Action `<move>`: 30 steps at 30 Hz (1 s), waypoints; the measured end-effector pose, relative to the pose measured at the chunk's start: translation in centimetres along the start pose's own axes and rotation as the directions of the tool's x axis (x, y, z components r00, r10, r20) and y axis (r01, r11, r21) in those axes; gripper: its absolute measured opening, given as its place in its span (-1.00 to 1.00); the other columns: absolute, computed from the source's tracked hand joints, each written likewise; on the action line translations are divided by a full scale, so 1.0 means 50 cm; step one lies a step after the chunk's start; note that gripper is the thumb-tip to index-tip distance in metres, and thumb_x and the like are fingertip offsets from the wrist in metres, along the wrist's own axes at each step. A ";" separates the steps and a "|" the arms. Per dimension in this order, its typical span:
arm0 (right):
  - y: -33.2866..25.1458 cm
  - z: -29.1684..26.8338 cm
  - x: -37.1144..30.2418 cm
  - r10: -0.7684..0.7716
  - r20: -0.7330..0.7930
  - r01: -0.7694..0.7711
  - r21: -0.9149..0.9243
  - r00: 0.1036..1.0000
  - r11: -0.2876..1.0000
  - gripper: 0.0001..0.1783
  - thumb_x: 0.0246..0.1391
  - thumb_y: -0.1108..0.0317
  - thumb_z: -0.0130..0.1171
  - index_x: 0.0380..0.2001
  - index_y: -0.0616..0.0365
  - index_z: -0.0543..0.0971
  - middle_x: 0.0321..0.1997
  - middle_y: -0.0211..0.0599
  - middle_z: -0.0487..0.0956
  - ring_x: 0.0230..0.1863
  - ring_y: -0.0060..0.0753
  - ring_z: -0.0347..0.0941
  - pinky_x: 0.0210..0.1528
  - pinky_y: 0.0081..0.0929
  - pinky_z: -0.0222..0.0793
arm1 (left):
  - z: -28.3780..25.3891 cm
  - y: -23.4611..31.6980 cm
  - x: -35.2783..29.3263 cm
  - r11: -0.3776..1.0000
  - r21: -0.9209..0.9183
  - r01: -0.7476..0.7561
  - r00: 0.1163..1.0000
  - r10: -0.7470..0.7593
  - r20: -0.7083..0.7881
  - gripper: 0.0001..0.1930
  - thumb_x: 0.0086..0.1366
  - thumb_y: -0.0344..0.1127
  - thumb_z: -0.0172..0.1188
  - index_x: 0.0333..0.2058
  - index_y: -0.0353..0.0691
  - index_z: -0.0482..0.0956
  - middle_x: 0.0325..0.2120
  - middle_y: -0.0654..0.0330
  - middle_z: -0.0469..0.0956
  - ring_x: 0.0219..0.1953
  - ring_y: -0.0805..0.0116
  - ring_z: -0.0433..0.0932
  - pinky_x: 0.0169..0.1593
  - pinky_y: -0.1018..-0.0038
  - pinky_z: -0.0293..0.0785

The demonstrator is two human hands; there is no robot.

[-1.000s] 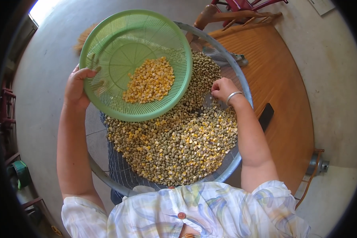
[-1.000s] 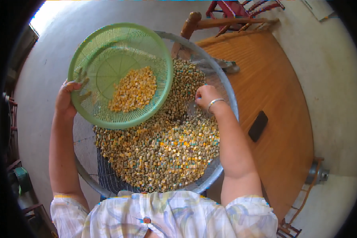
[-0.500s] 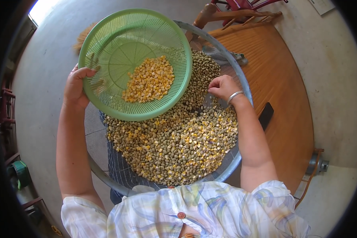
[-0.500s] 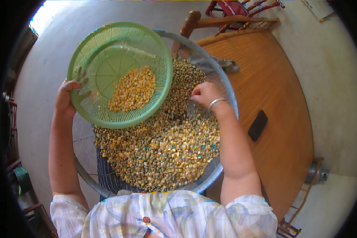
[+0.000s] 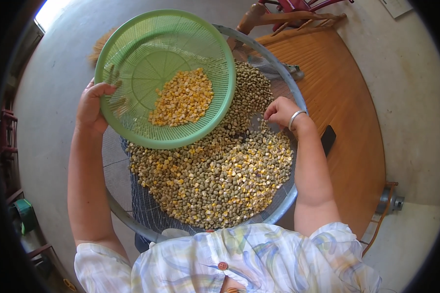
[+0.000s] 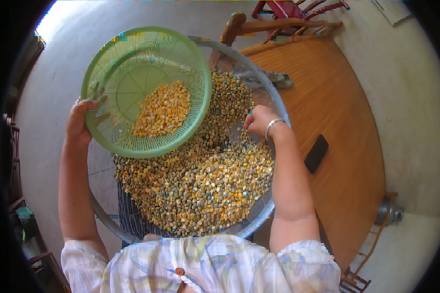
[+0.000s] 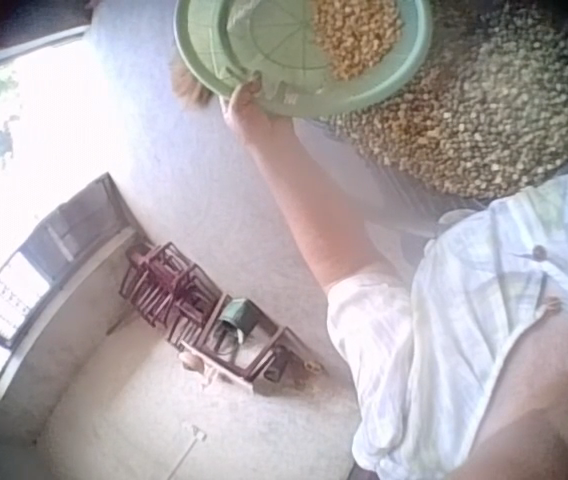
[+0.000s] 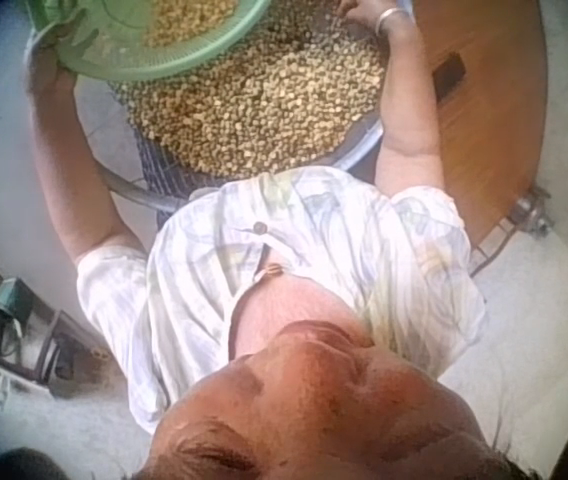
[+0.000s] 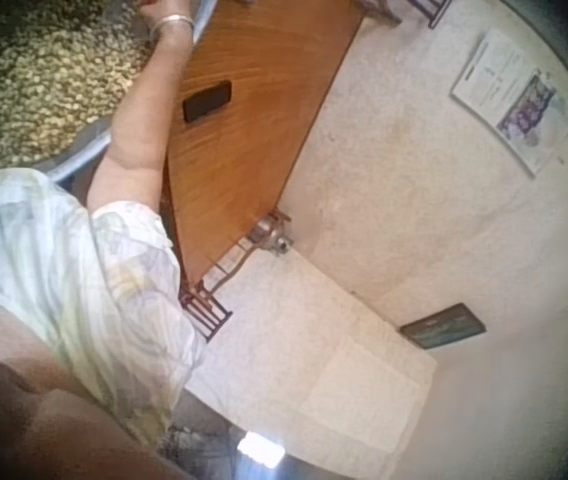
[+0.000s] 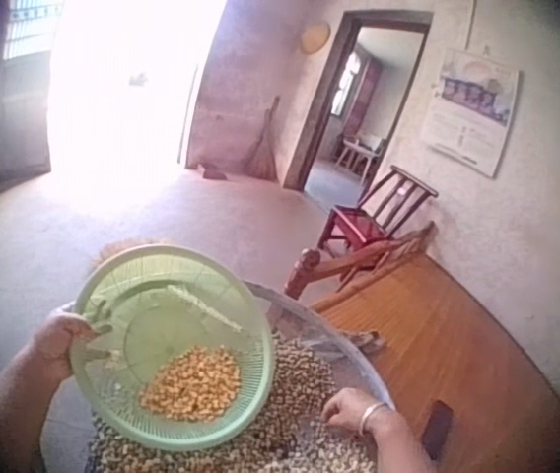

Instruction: The recorder is sorting and cleaning grains from a large sieve, moving separated corn kernels into a smaller green plastic basket.

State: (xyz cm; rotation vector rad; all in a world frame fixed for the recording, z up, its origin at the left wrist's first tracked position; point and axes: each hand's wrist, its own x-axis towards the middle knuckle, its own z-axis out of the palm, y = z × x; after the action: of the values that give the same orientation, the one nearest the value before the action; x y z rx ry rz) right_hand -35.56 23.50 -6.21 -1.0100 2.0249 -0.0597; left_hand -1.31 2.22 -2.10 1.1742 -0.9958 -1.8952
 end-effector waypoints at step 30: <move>-0.010 -0.002 -0.007 -0.259 -0.099 0.267 0.588 0.961 0.764 -0.83 -0.22 0.43 0.14 -0.44 0.19 0.57 -0.62 -0.29 0.53 -0.60 -0.58 0.42 -0.57 -0.63 0.33 | 0.012 0.003 -0.005 1.000 -0.015 -0.016 1.000 0.016 -0.011 -0.53 -0.04 -0.56 -0.06 -0.05 -0.42 0.20 -0.31 -0.03 0.39 -0.36 0.23 0.48 -0.33 0.37 0.54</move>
State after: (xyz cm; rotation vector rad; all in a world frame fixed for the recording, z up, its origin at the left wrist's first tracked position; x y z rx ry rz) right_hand -35.21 23.38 -5.72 -0.8616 1.6772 -0.8128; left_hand -1.75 2.50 -1.71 1.1629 -0.9806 -1.8788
